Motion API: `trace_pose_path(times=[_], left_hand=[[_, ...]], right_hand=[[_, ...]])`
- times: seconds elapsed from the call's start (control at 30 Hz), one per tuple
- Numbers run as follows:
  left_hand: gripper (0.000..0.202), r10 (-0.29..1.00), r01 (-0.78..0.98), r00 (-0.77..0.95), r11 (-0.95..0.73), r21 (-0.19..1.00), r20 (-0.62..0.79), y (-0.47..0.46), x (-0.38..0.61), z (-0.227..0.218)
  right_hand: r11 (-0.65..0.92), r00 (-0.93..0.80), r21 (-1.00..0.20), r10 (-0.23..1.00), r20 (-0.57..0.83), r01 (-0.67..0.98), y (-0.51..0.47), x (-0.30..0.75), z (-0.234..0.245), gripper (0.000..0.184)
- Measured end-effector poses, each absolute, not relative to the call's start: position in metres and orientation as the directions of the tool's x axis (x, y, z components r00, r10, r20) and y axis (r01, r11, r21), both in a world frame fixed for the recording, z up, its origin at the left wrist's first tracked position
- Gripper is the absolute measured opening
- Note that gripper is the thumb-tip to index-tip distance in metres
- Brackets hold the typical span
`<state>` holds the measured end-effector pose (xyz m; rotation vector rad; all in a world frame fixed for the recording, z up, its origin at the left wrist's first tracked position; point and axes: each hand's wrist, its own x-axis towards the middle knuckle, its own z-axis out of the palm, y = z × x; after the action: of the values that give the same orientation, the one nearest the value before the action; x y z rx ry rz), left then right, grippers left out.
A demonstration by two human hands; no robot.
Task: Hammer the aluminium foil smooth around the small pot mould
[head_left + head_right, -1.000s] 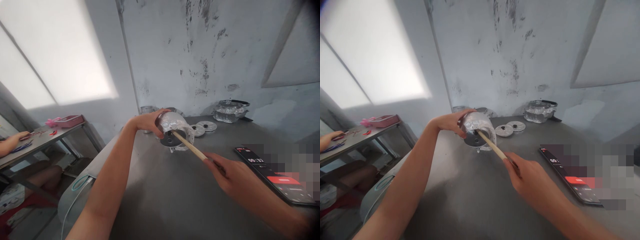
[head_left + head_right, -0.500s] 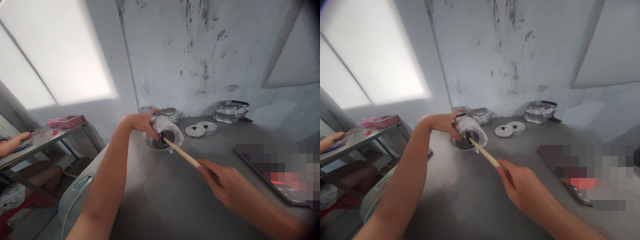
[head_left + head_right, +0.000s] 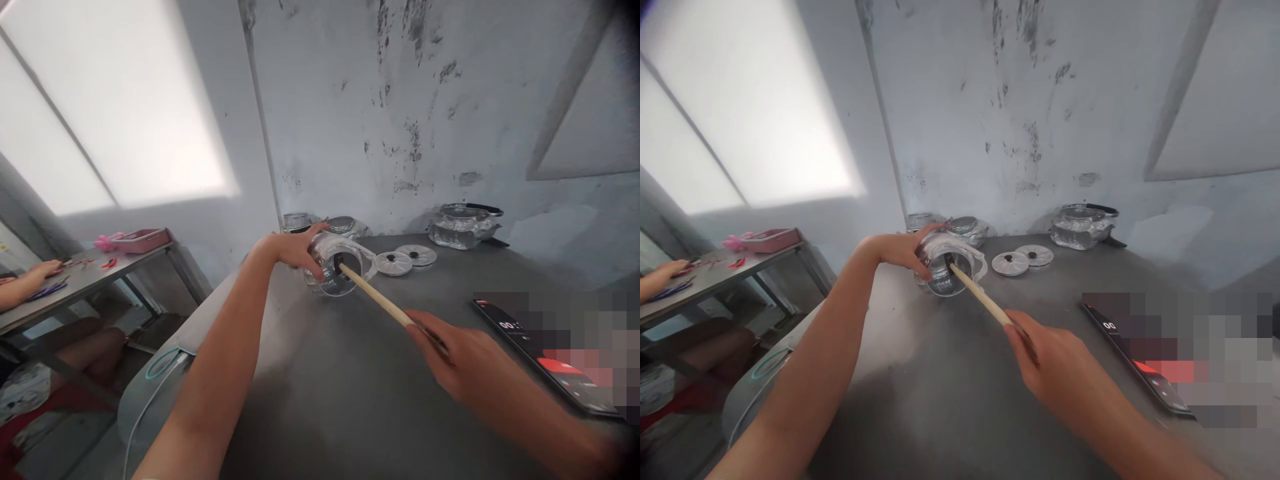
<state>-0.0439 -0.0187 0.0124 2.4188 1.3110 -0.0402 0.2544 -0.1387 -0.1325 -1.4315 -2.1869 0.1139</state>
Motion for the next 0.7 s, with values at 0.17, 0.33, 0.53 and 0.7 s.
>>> trace_pose_path(times=[0.17, 0.33, 0.53, 0.7], left_hand=[[0.132, 0.788, 0.874, 0.484, -0.422, 0.24, -0.381, -0.02, -0.04, 0.014], [0.107, 0.838, 0.884, 0.465, -0.423, 0.197, -0.287, -0.027, -0.035, 0.016], [0.112, 0.897, 0.912, 0.401, -0.372, 0.172, -0.184, -0.026, -0.022, 0.013], [0.109, 0.877, 0.868, 0.475, -0.454, 0.203, -0.071, -0.03, -0.013, 0.011]], right_hand=[[0.421, -0.304, -0.313, 0.883, 0.358, 0.851, -0.134, 0.258, -0.137, 0.038], [0.454, -0.362, -0.307, 0.878, 0.313, 0.836, -0.137, 0.255, -0.136, 0.035], [0.433, -0.367, -0.299, 0.895, 0.253, 0.85, -0.139, 0.252, -0.135, 0.031], [0.434, -0.366, -0.275, 0.892, 0.265, 0.858, -0.137, 0.252, -0.137, 0.03]])
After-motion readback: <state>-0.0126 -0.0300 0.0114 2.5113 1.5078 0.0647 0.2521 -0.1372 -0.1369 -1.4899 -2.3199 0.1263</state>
